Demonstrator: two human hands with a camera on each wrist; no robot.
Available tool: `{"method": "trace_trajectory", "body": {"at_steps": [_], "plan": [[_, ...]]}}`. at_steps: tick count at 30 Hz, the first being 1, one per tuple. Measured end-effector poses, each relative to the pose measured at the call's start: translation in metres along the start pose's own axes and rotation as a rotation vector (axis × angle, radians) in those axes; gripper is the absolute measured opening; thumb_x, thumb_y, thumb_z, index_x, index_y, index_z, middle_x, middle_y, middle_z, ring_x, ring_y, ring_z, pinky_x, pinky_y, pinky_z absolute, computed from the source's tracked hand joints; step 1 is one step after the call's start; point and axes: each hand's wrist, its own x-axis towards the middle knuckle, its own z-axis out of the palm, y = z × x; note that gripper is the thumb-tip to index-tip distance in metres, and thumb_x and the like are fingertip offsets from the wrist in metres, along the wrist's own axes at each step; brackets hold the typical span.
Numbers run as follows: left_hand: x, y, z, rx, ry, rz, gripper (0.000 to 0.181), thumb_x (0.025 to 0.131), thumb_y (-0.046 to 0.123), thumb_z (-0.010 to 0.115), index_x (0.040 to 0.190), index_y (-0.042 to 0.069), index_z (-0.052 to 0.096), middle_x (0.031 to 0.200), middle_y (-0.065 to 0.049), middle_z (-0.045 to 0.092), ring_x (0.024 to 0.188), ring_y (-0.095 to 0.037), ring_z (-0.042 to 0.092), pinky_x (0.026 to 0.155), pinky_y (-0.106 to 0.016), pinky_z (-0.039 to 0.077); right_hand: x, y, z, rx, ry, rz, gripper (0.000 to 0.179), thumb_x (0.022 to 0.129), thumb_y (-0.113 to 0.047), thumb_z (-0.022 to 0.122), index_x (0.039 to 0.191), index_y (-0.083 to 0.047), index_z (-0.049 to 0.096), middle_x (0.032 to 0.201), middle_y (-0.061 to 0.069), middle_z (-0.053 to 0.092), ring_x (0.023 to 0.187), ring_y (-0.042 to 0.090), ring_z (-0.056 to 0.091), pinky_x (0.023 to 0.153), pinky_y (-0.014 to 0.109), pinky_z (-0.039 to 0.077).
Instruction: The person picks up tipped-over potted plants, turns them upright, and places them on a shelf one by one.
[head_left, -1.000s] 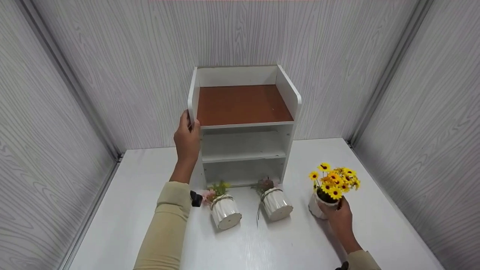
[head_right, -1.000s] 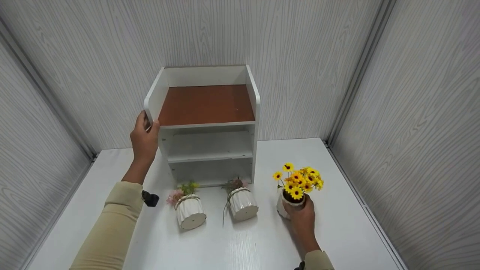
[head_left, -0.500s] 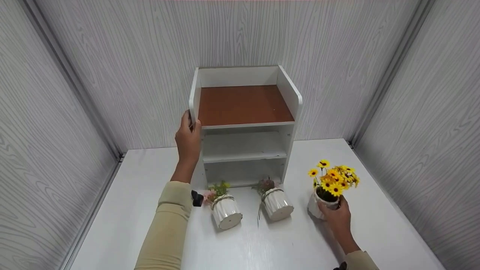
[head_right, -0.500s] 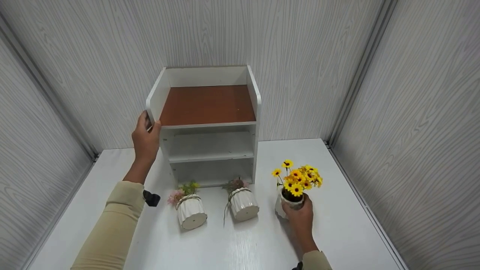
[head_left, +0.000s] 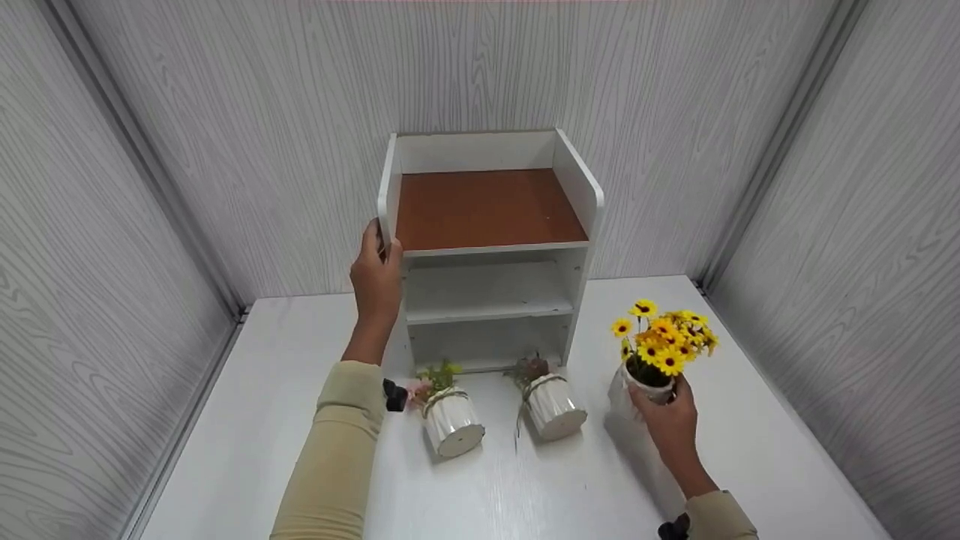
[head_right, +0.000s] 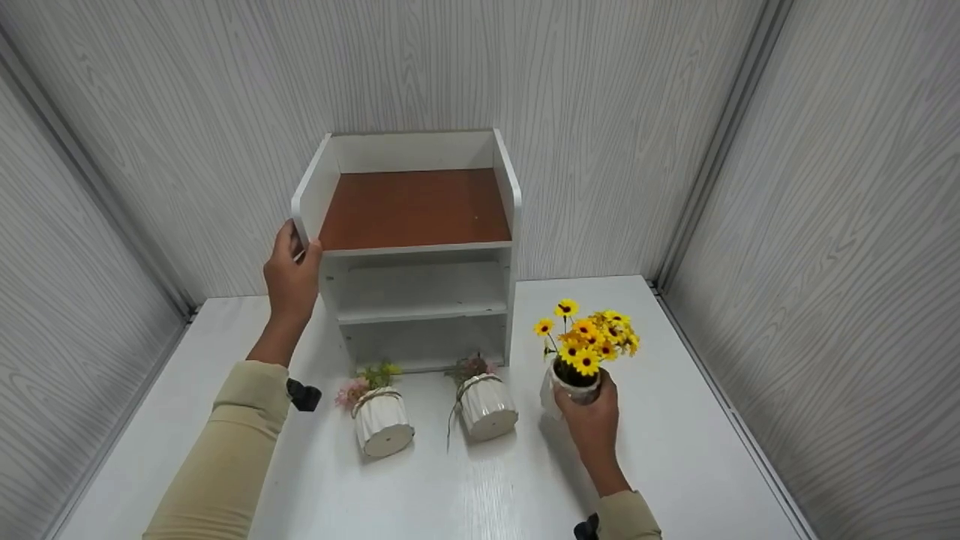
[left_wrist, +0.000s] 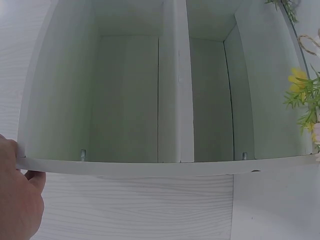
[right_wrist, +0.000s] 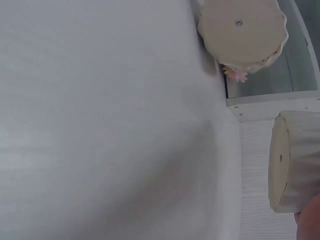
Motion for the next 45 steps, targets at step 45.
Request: {"method": "trace_trajectory", "body": {"at_steps": [45], "plan": [[0.002, 0.002, 0.003, -0.011, -0.008, -0.016, 0.050, 0.106, 0.027, 0.052, 0.153, 0.013, 0.042, 0.146, -0.008, 0.057, 0.131, -0.020, 0.058, 0.104, -0.041, 0.051, 0.020, -0.194, 0.036, 0.143, -0.019, -0.495, 0.078, 0.084, -0.033, 0.082, 0.149, -0.014, 0.043, 0.142, 0.005, 0.049, 0.132, 0.019, 0.049, 0.113, 0.047, 0.041]]}}
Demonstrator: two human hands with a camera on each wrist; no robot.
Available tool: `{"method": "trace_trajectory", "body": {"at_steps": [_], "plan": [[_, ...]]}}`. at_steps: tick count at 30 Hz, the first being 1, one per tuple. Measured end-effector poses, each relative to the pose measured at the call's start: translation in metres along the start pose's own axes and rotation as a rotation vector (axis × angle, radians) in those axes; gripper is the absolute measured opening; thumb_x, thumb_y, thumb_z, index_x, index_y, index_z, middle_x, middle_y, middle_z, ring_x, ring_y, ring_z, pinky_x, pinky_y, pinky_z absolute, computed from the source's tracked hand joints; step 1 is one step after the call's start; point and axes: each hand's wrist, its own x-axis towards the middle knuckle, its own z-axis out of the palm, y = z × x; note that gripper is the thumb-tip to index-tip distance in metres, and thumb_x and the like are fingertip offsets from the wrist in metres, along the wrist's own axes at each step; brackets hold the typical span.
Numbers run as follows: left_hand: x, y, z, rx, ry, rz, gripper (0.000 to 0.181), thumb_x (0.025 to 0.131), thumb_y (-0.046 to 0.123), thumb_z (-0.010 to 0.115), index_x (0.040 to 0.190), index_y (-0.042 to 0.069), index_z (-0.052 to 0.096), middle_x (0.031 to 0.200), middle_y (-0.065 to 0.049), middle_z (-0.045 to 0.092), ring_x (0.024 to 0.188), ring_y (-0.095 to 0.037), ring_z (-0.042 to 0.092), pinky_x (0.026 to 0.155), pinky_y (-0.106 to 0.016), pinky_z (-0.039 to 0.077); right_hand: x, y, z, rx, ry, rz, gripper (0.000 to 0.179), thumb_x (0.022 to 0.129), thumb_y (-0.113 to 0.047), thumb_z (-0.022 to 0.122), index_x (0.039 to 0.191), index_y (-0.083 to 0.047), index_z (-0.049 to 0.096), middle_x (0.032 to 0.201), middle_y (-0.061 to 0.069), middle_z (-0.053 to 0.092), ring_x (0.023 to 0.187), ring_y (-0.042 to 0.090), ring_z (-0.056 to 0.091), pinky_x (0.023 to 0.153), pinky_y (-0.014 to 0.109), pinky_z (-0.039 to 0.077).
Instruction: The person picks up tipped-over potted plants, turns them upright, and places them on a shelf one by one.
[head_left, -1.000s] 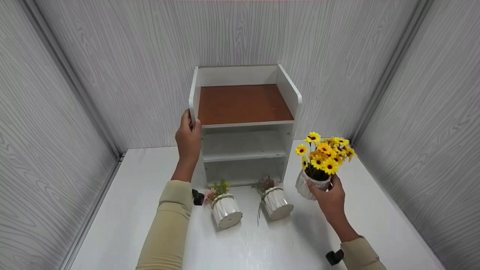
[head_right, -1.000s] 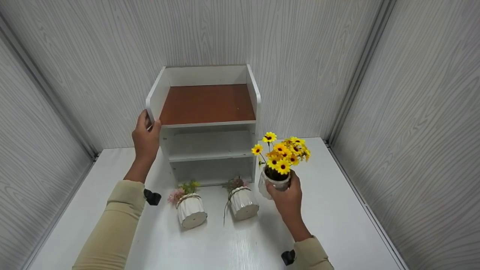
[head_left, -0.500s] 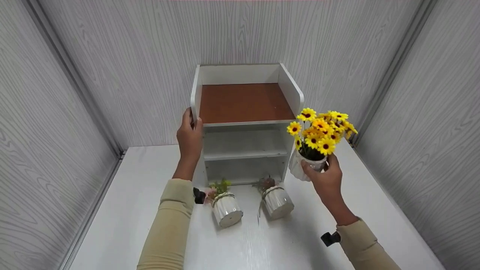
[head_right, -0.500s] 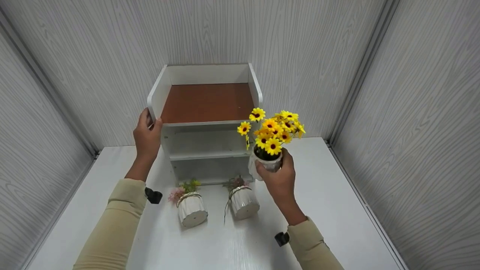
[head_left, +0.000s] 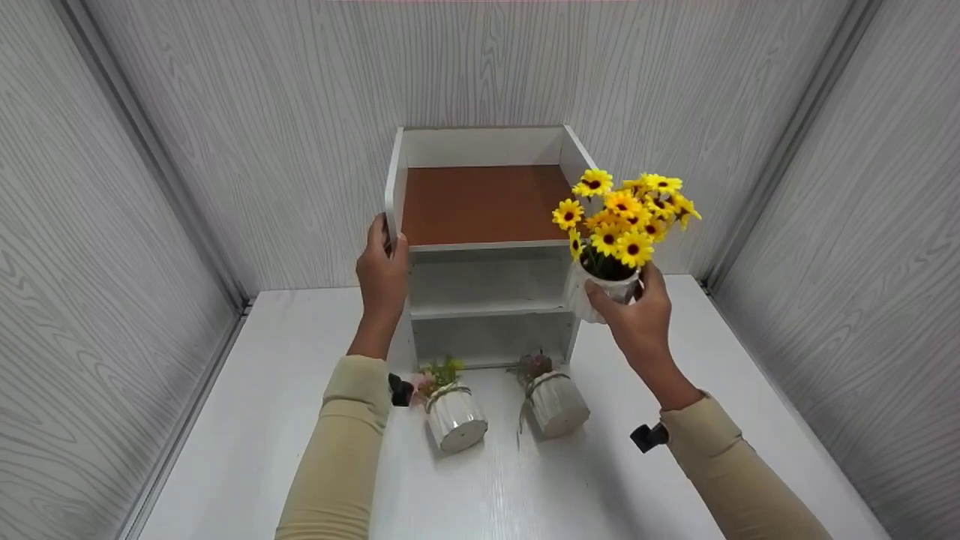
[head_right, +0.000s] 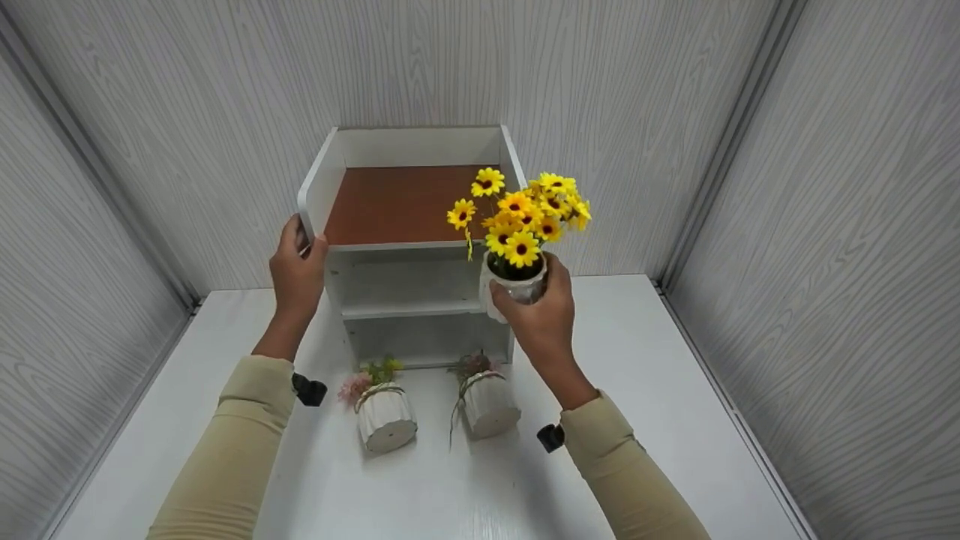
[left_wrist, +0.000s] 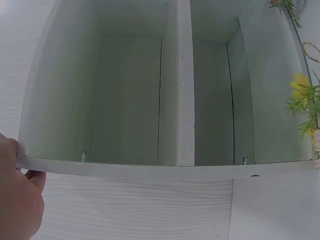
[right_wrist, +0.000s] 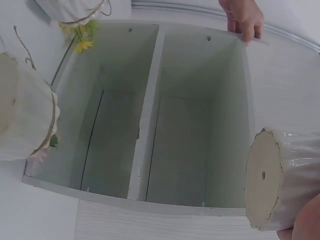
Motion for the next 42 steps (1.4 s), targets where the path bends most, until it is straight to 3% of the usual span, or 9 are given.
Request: {"method": "trace_trajectory", "body": {"at_steps": [12, 18, 27, 36, 42], "plan": [[0.003, -0.001, -0.005, -0.017, 0.009, -0.026, 0.049, 0.106, 0.025, 0.053, 0.152, 0.013, 0.042, 0.148, -0.007, 0.056, 0.133, -0.019, 0.056, 0.105, -0.038, 0.049, 0.035, -0.012, 0.031, -0.010, -0.016, -0.072, 0.080, 0.084, -0.040, 0.082, 0.148, -0.013, 0.043, 0.139, 0.007, 0.050, 0.128, 0.018, 0.052, 0.110, 0.041, 0.045], [0.002, -0.005, -0.006, -0.010, 0.001, -0.043, 0.049, 0.106, 0.027, 0.052, 0.153, 0.015, 0.042, 0.148, -0.006, 0.055, 0.134, -0.019, 0.056, 0.106, -0.039, 0.049, 0.051, -0.016, 0.045, -0.007, -0.013, -0.054, 0.079, 0.083, -0.041, 0.082, 0.146, -0.011, 0.045, 0.136, 0.007, 0.052, 0.123, 0.018, 0.055, 0.107, 0.039, 0.048], [0.004, -0.006, -0.006, 0.012, 0.011, -0.030, 0.049, 0.106, 0.027, 0.051, 0.152, 0.013, 0.042, 0.147, -0.008, 0.056, 0.133, -0.020, 0.056, 0.105, -0.039, 0.050, 0.063, -0.023, 0.056, 0.015, -0.019, -0.030, 0.082, 0.082, -0.041, 0.083, 0.148, -0.011, 0.044, 0.136, 0.010, 0.052, 0.123, 0.019, 0.056, 0.105, 0.039, 0.049], [0.002, -0.004, -0.002, -0.013, -0.002, -0.030, 0.050, 0.106, 0.026, 0.052, 0.153, 0.015, 0.041, 0.148, -0.007, 0.055, 0.134, -0.019, 0.055, 0.106, -0.040, 0.049, 0.076, -0.014, 0.061, 0.023, 0.005, 0.004, 0.081, 0.082, -0.045, 0.081, 0.148, -0.014, 0.046, 0.135, 0.008, 0.053, 0.121, 0.017, 0.056, 0.102, 0.038, 0.050], [-0.008, -0.001, -0.005, -0.026, 0.004, -0.020, 0.050, 0.106, 0.027, 0.052, 0.154, 0.015, 0.041, 0.149, -0.008, 0.054, 0.135, -0.019, 0.054, 0.106, -0.040, 0.049, 0.071, -0.016, 0.063, 0.064, 0.016, 0.015, 0.083, 0.082, -0.045, 0.081, 0.152, -0.019, 0.042, 0.141, 0.005, 0.053, 0.126, 0.016, 0.055, 0.105, 0.037, 0.048]]}}
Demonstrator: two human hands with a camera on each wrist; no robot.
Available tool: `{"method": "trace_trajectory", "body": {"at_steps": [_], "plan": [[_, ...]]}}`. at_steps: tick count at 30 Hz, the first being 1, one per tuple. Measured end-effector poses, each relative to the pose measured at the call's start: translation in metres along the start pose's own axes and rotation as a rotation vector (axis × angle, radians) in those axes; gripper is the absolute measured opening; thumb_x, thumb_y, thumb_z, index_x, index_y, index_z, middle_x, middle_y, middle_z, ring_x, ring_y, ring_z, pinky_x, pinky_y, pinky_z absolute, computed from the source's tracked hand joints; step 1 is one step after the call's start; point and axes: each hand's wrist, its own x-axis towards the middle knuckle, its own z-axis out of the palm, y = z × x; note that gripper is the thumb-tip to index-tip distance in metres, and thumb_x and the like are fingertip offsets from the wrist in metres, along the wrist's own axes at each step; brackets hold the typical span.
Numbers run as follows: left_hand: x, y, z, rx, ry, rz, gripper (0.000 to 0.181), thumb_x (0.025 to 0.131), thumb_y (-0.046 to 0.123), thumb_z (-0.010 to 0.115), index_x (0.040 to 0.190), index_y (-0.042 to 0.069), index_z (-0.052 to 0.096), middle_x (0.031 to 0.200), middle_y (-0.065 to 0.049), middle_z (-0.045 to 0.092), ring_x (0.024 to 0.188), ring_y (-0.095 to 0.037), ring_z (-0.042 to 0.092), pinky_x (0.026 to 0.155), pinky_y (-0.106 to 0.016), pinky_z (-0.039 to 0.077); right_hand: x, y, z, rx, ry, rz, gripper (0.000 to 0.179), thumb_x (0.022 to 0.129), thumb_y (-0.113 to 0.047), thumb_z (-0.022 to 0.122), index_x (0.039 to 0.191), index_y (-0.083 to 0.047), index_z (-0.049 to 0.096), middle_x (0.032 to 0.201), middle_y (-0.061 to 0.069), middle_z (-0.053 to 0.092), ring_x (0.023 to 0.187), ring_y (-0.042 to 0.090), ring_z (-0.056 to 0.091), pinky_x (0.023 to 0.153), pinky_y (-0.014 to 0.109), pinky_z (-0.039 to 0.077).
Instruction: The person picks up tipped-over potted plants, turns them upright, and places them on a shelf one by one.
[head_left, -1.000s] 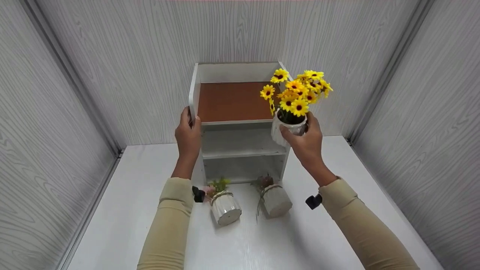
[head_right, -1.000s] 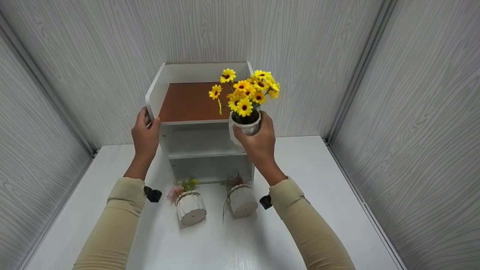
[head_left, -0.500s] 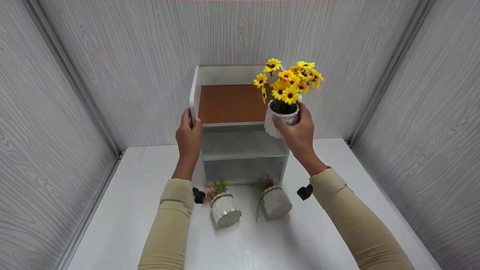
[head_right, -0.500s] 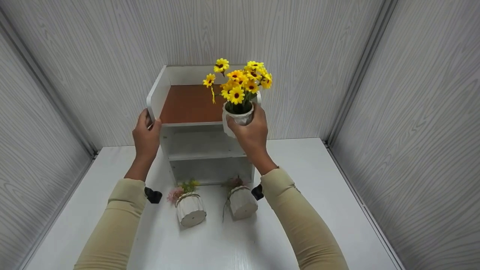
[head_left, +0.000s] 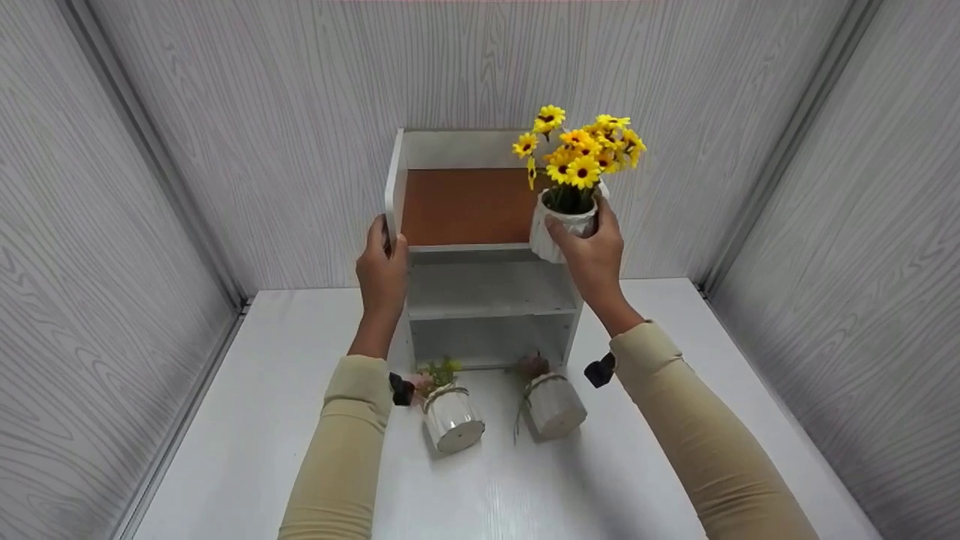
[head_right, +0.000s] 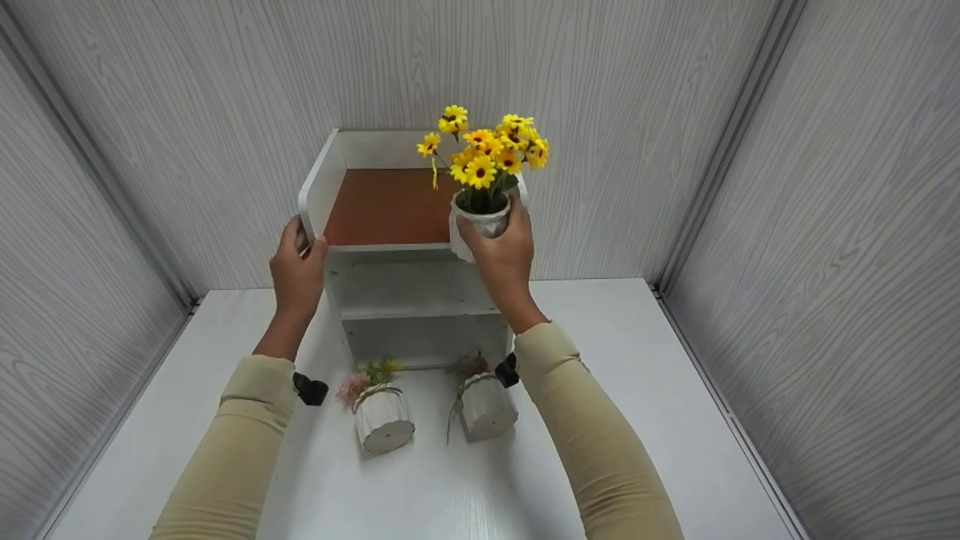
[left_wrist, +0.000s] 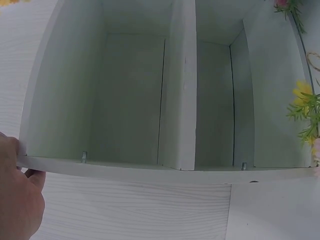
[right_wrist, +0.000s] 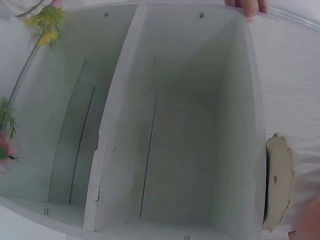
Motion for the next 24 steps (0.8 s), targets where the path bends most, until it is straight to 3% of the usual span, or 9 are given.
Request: {"method": "trace_trajectory", "body": {"at_steps": [5, 10, 20, 24], "plan": [[-0.006, 0.001, 0.005, 0.013, 0.027, 0.011, 0.049, 0.106, 0.026, 0.053, 0.152, 0.014, 0.043, 0.147, -0.007, 0.056, 0.133, -0.018, 0.056, 0.105, -0.040, 0.050, 0.002, 0.003, 0.000, 0.046, -0.024, 0.018, 0.090, 0.083, -0.046, 0.081, 0.157, -0.024, 0.034, 0.149, 0.002, 0.049, 0.134, 0.013, 0.051, 0.109, 0.034, 0.045], [-0.010, 0.004, 0.009, 0.005, 0.060, 0.019, 0.048, 0.106, 0.027, 0.053, 0.151, 0.013, 0.044, 0.145, -0.007, 0.057, 0.132, -0.018, 0.057, 0.105, -0.038, 0.050, 0.007, 0.005, 0.002, 0.003, -0.046, 0.052, 0.099, 0.083, -0.055, 0.078, 0.161, -0.025, 0.024, 0.156, 0.002, 0.043, 0.140, 0.013, 0.045, 0.112, 0.034, 0.043], [-0.007, 0.001, -0.002, 0.005, 0.119, -0.016, 0.048, 0.104, 0.025, 0.058, 0.149, 0.011, 0.047, 0.144, -0.008, 0.059, 0.130, -0.018, 0.059, 0.103, -0.036, 0.051, 0.015, 0.009, 0.024, -0.028, -0.068, 0.056, 0.099, 0.085, -0.058, 0.074, 0.162, -0.024, 0.022, 0.155, 0.003, 0.043, 0.139, 0.016, 0.046, 0.112, 0.037, 0.042], [-0.005, 0.000, -0.006, 0.006, 0.106, -0.027, 0.048, 0.104, 0.025, 0.057, 0.149, 0.012, 0.047, 0.145, -0.007, 0.058, 0.131, -0.018, 0.059, 0.103, -0.036, 0.051, 0.019, 0.010, 0.030, -0.004, -0.063, 0.053, 0.099, 0.086, -0.055, 0.075, 0.162, -0.022, 0.021, 0.157, 0.004, 0.040, 0.142, 0.016, 0.043, 0.115, 0.036, 0.039]]}}
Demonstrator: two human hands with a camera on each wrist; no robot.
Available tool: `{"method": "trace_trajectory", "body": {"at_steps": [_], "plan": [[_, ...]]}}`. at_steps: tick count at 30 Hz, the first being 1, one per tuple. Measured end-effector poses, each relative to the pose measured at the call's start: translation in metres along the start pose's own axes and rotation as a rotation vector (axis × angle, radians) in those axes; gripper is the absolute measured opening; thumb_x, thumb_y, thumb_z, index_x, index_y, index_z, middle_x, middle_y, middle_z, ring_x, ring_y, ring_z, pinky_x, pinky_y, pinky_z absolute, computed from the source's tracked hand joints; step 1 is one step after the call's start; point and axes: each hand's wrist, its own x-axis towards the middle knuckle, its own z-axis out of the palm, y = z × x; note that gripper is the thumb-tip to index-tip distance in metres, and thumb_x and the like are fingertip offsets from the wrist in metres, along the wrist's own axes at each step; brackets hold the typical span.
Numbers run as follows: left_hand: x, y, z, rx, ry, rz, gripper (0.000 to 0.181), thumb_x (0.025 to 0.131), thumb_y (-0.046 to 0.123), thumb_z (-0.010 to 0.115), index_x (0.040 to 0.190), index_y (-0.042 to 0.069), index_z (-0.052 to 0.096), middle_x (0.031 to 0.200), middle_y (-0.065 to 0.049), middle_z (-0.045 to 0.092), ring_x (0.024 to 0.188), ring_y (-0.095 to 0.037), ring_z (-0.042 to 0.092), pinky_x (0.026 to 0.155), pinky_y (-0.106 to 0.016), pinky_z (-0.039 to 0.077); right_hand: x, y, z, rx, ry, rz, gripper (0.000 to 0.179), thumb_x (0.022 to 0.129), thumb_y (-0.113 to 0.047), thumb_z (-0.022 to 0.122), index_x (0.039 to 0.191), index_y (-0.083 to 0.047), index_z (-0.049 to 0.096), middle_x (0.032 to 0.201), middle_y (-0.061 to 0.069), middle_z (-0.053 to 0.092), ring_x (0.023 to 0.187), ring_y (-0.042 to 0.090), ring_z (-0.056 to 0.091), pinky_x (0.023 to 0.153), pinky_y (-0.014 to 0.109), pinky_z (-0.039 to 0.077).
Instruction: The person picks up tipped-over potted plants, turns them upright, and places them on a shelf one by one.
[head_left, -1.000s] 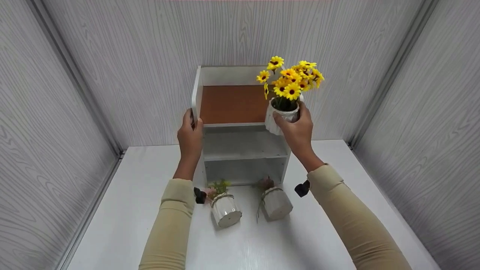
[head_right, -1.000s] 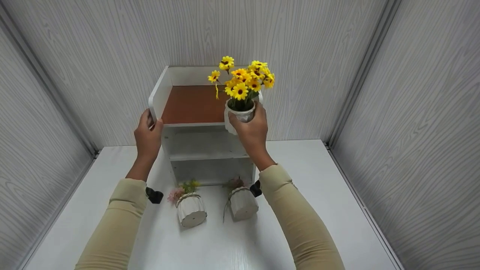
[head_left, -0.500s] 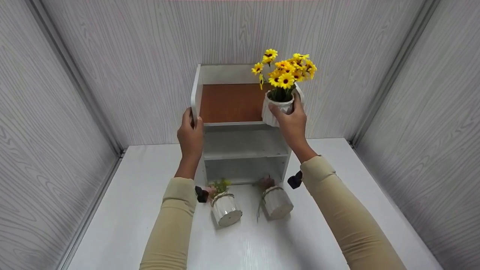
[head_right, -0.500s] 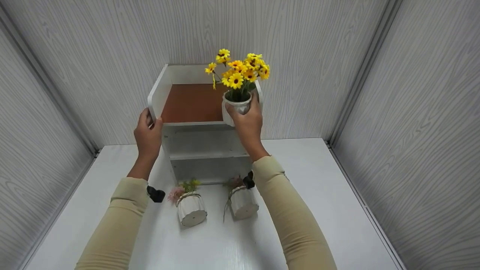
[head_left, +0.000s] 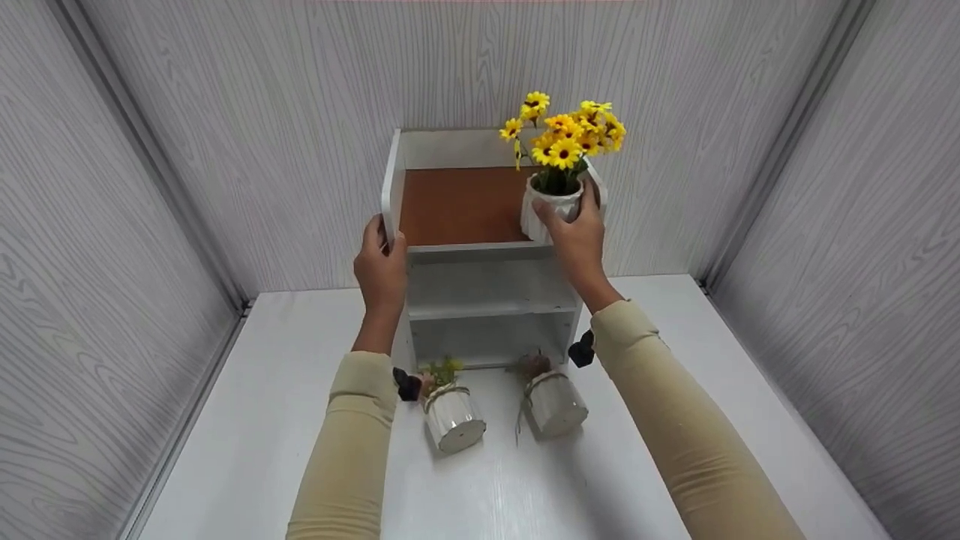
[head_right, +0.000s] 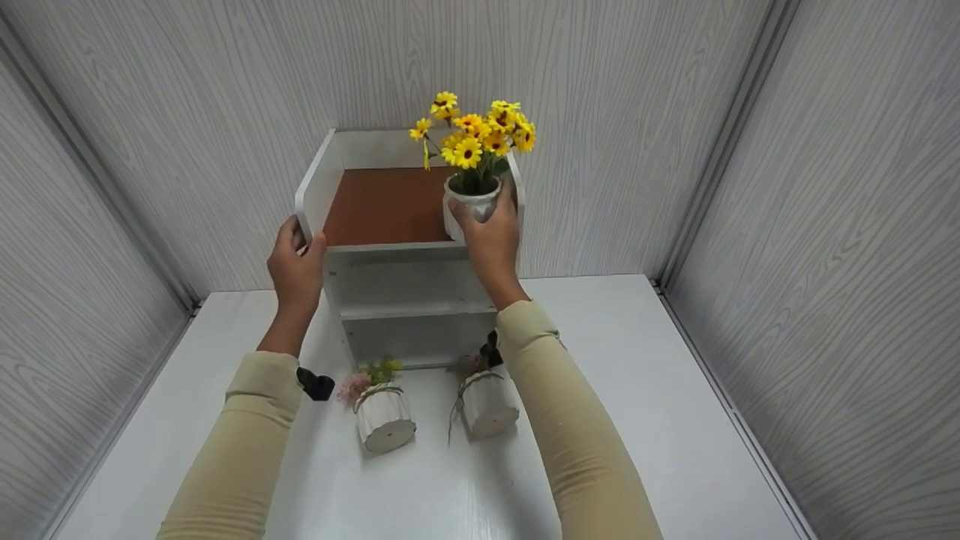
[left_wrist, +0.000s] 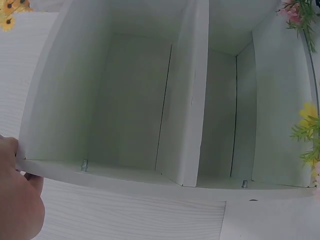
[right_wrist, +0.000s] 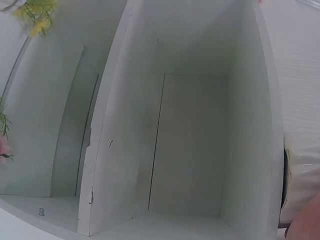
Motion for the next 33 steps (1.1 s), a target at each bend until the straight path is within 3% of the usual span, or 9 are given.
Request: {"method": "trace_trajectory", "body": {"at_steps": [7, 15, 25, 33], "plan": [[0.000, 0.001, 0.004, -0.035, 0.014, -0.016, 0.047, 0.104, 0.026, 0.057, 0.149, 0.014, 0.048, 0.146, -0.006, 0.058, 0.132, -0.017, 0.057, 0.104, -0.037, 0.050, 0.012, 0.002, 0.001, 0.019, -0.026, 0.026, 0.101, 0.086, -0.055, 0.075, 0.163, -0.024, 0.017, 0.162, 0.002, 0.034, 0.146, 0.015, 0.036, 0.118, 0.035, 0.035], [-0.008, 0.004, 0.016, -0.045, -0.014, -0.033, 0.047, 0.104, 0.027, 0.056, 0.149, 0.013, 0.048, 0.146, -0.006, 0.058, 0.133, -0.017, 0.056, 0.104, -0.037, 0.051, 0.015, 0.010, -0.011, -0.007, -0.018, 0.070, 0.105, 0.086, -0.058, 0.073, 0.164, -0.022, 0.011, 0.166, 0.000, 0.026, 0.152, 0.012, 0.026, 0.122, 0.033, 0.027], [-0.006, 0.007, 0.010, -0.045, 0.002, -0.043, 0.047, 0.104, 0.026, 0.056, 0.149, 0.013, 0.048, 0.147, -0.006, 0.057, 0.134, -0.017, 0.055, 0.106, -0.036, 0.049, 0.019, 0.006, -0.005, -0.006, -0.031, 0.070, 0.105, 0.085, -0.059, 0.073, 0.164, -0.025, 0.011, 0.165, -0.002, 0.028, 0.151, 0.012, 0.027, 0.122, 0.035, 0.026], [-0.005, 0.007, 0.020, -0.053, 0.000, -0.059, 0.046, 0.104, 0.025, 0.055, 0.148, 0.014, 0.049, 0.146, -0.006, 0.057, 0.134, -0.017, 0.056, 0.105, -0.036, 0.050, 0.016, 0.010, -0.011, -0.024, 0.003, 0.063, 0.101, 0.087, -0.058, 0.073, 0.163, -0.023, 0.016, 0.162, 0.001, 0.035, 0.147, 0.014, 0.034, 0.120, 0.034, 0.030]]}}
